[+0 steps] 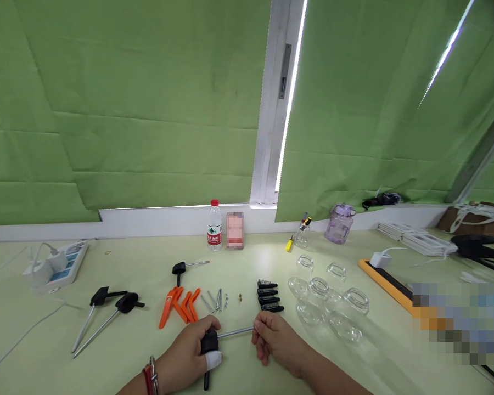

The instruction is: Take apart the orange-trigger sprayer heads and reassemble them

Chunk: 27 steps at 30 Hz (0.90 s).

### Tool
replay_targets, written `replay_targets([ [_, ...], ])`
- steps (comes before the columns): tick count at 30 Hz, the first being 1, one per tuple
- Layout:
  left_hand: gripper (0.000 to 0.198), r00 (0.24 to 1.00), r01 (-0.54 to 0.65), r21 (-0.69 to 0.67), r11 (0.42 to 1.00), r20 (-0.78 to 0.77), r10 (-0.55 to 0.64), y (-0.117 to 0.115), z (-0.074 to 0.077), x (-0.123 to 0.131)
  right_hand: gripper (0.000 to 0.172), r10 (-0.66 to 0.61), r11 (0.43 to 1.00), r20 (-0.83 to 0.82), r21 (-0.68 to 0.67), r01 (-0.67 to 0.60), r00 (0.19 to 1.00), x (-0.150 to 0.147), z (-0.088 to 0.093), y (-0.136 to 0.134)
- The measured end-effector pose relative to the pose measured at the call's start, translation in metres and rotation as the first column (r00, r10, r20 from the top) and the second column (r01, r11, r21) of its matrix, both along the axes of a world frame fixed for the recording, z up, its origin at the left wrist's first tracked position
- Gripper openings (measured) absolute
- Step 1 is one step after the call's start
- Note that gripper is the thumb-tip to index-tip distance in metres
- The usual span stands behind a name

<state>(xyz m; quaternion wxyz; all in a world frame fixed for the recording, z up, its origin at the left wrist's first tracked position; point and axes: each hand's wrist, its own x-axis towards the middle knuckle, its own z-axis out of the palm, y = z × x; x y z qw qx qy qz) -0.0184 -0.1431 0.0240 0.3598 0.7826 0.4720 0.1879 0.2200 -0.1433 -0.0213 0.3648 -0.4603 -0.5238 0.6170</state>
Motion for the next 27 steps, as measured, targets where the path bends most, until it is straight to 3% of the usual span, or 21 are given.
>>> replay_targets([
  [3, 0.024, 0.998, -0.008, -0.061, 0.998, 0.069, 0.012, 0.002, 0.001, 0.001, 0.038, -0.022, 1.000, -0.009, -0.007, 0.022, 1.000, -0.001, 0.005, 0.000],
  [7, 0.024, 0.990, -0.061, -0.047, 0.997, 0.128, 0.066, 0.003, 0.001, 0.002, 0.034, -0.048, 0.998, -0.071, 0.025, 0.050, 0.996, 0.001, 0.004, 0.003],
  [14, 0.023, 0.992, -0.018, 0.047, 0.999, 0.127, 0.012, 0.001, 0.002, 0.003, 0.024, -0.067, 0.991, -0.031, 0.116, 0.070, 0.997, 0.005, 0.002, 0.010],
  [20, 0.027, 0.994, -0.006, 0.098, 0.995, 0.105, -0.005, 0.002, -0.004, 0.001, 0.036, -0.065, 0.993, 0.024, 0.099, 0.063, 0.998, 0.005, 0.004, 0.010],
  [27, 0.024, 0.996, 0.012, 0.102, 0.995, 0.084, -0.021, 0.002, 0.000, 0.002, 0.033, -0.057, 0.992, -0.101, 0.104, 0.068, 0.993, 0.005, 0.004, 0.009],
])
